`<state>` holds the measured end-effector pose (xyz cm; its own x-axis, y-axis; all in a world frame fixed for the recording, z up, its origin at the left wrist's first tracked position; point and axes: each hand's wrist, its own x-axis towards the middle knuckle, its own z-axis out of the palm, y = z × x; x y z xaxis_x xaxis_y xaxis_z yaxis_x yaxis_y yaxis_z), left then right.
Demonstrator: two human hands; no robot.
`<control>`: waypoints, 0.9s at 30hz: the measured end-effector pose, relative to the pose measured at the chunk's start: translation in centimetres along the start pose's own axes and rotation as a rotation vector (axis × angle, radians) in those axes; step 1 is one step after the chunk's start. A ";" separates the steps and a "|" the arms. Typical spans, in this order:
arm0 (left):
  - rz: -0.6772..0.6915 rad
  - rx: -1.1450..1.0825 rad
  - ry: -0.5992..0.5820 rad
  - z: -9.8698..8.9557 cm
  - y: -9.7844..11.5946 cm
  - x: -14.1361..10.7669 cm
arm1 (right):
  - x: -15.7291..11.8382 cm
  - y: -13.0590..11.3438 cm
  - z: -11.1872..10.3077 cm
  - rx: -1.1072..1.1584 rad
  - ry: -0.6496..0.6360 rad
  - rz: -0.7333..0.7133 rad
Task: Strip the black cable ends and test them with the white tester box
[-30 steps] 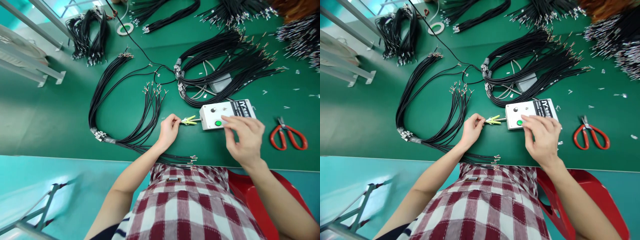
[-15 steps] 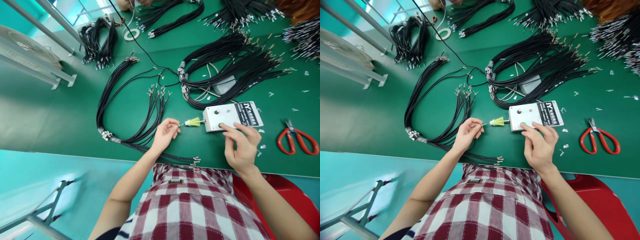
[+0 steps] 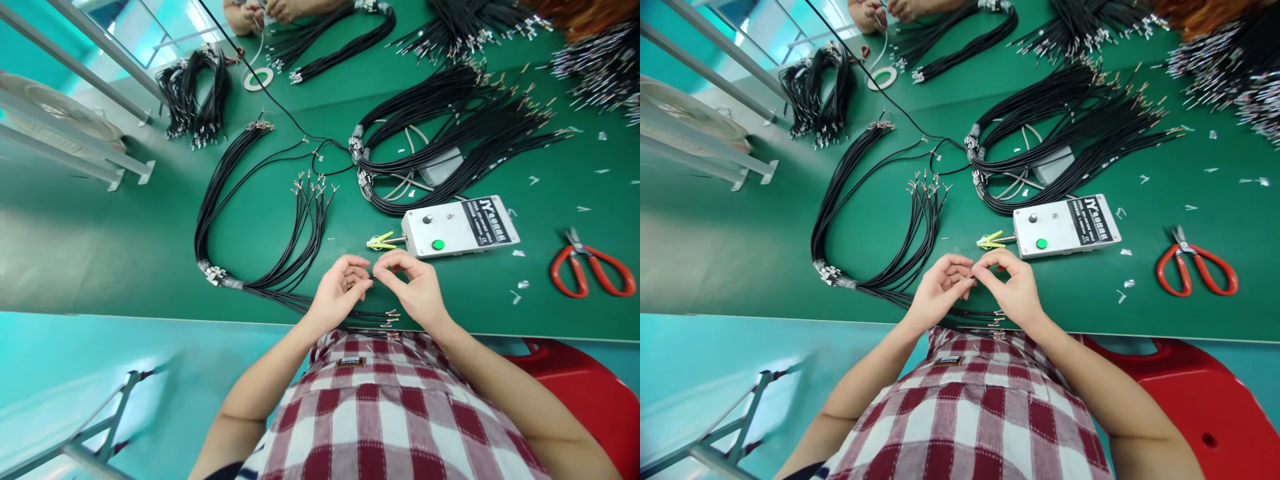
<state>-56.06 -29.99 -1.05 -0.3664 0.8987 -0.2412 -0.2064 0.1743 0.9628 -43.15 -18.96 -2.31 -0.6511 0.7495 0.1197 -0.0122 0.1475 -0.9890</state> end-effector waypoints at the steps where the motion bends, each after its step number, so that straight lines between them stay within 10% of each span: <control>1: -0.008 0.053 -0.001 -0.1 0.0 -0.1 | 0.0 0.3 0.0 0.048 0.007 0.031; 23: -0.064 0.045 0.097 -0.1 -0.3 -0.6 | -1.2 2.0 -0.1 0.404 0.219 0.255; 27: 0.154 0.216 0.271 -2.8 1.1 0.7 | -2.1 2.6 -0.8 0.320 0.179 0.293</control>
<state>-59.08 -30.26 -0.49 -0.6110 0.7868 -0.0874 0.0548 0.1522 0.9868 -41.21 -19.59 -5.05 -0.5211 0.8336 -0.1831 -0.0991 -0.2722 -0.9571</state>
